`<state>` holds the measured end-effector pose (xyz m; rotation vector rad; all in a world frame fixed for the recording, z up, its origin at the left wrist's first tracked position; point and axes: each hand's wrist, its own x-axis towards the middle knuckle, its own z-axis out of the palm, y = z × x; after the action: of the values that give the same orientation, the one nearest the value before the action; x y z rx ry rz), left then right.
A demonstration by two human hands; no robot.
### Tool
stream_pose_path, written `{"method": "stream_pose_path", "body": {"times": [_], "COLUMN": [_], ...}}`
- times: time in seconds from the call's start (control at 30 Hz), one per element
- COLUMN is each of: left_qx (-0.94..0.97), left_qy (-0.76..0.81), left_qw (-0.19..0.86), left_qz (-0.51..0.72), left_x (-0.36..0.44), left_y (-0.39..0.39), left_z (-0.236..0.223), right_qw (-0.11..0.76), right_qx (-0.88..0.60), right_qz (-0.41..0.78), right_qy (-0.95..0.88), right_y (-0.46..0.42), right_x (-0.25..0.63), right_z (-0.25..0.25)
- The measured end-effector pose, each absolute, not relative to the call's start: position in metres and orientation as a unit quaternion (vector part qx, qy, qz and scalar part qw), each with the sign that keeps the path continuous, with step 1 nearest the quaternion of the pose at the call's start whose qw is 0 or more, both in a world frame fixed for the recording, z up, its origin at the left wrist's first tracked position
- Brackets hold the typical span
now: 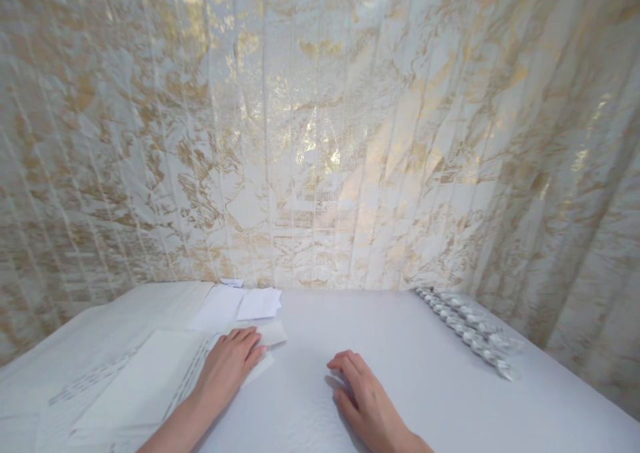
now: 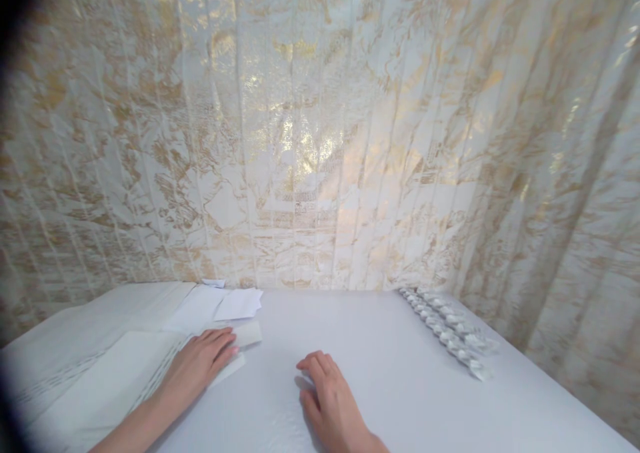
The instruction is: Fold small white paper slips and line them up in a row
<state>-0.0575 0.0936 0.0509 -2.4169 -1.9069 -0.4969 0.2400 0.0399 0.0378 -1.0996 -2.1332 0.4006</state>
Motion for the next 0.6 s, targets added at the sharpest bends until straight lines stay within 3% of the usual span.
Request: {"method": "stream_pose_path", "body": {"times": [0.43, 0.6], "left_qx": [-0.709, -0.645], "left_qy": [-0.656, -0.689], "left_qw": [-0.022, -0.08], "left_qz": [-0.258, -0.321], "left_x": [-0.07, -0.069], "left_y": [0.088, 0.09], "left_z": [0.074, 0.078], "right_qw": [0.368, 0.374], "right_qx": [-0.398, -0.392], "right_qz": [0.156, 0.15], "right_qy": [-0.826, -0.827], "right_y": [0.042, 0.04], "right_x": [0.242, 0.243], "right_z": [0.033, 0.035]}}
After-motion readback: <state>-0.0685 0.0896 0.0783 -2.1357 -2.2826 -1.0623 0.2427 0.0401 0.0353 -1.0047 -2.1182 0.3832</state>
